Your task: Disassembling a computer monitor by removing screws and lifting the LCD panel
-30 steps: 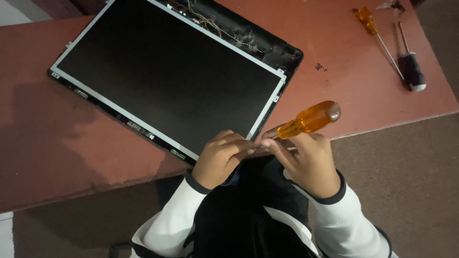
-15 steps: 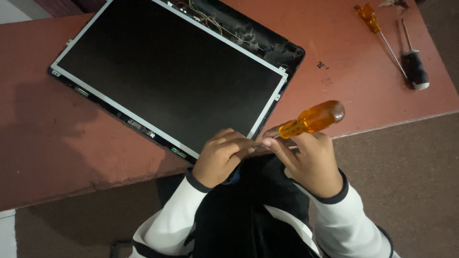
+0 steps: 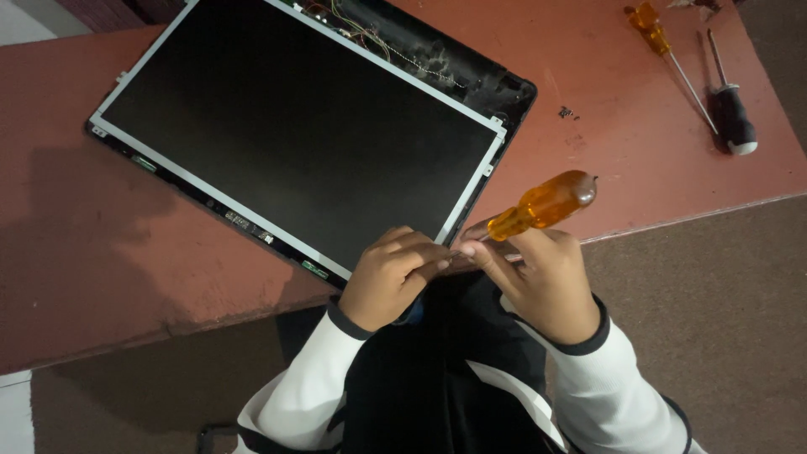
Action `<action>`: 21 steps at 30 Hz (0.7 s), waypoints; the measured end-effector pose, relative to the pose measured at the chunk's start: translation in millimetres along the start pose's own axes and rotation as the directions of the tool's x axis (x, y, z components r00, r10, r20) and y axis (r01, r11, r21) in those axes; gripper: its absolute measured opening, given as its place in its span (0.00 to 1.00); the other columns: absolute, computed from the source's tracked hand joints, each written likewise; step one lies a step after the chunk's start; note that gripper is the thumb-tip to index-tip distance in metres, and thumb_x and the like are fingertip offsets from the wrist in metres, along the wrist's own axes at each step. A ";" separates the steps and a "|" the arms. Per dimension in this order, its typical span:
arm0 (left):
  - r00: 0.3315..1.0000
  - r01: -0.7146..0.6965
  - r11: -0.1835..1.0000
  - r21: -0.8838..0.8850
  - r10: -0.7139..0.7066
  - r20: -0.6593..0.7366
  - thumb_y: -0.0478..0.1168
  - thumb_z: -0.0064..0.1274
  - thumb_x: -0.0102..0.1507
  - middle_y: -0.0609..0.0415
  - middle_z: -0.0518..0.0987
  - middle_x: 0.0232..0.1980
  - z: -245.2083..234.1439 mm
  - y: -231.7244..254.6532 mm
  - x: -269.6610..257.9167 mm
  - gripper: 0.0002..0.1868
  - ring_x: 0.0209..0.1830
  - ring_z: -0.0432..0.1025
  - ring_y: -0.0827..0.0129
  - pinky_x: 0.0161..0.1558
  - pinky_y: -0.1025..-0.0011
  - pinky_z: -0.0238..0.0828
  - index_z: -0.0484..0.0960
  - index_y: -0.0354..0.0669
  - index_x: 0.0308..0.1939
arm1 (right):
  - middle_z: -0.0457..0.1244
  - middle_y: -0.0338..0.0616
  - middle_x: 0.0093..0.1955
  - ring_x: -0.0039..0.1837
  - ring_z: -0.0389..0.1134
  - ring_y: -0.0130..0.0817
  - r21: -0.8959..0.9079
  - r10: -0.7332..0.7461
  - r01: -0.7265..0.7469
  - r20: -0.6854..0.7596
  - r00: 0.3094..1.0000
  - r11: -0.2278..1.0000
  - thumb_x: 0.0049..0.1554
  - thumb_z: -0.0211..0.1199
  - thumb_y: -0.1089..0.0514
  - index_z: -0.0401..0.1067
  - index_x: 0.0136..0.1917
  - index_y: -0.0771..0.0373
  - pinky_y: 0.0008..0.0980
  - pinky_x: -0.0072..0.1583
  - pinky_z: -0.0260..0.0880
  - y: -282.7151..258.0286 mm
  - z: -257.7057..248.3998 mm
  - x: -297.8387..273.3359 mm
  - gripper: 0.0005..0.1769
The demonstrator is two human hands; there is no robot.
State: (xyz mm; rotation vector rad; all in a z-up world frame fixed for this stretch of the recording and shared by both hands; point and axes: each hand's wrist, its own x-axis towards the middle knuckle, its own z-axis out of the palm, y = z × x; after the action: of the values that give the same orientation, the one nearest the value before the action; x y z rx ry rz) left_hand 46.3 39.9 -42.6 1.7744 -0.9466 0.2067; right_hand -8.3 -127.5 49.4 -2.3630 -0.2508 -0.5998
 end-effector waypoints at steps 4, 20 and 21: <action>0.999 0.032 0.998 -0.060 -0.032 0.006 0.38 0.60 0.60 0.51 0.79 0.29 -3.1 6.7 2.6 0.07 0.32 0.74 0.58 0.37 0.63 0.74 0.85 0.43 0.41 | 0.65 0.52 0.31 0.36 0.69 0.56 -0.139 -0.089 0.087 -0.010 0.996 0.986 0.50 0.73 0.53 0.73 0.39 0.63 0.45 0.41 0.70 -1.2 5.8 2.4 0.13; 0.995 0.086 0.987 -0.136 -0.091 -0.033 0.39 0.57 0.63 0.51 0.81 0.34 -2.7 2.2 3.4 0.06 0.34 0.76 0.54 0.35 0.59 0.75 0.84 0.44 0.43 | 0.65 0.46 0.31 0.36 0.69 0.51 0.038 -0.065 0.066 -0.020 0.998 0.997 0.50 0.72 0.55 0.72 0.36 0.62 0.38 0.40 0.69 -18.9 11.6 4.7 0.11; 0.995 0.091 0.986 -0.137 -0.096 -0.031 0.39 0.57 0.63 0.51 0.81 0.34 -5.8 8.1 4.9 0.06 0.34 0.76 0.54 0.35 0.59 0.75 0.84 0.44 0.43 | 0.65 0.46 0.31 0.36 0.69 0.51 0.041 -0.062 0.063 -0.017 0.998 0.997 0.50 0.72 0.55 0.72 0.36 0.62 0.38 0.40 0.69 -19.4 12.1 4.5 0.11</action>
State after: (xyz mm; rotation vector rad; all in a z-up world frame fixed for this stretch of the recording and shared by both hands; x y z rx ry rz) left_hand 45.7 41.4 -31.6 1.6798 -0.8290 0.1133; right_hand -6.5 -104.8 54.5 -2.3172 -0.3282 -0.6368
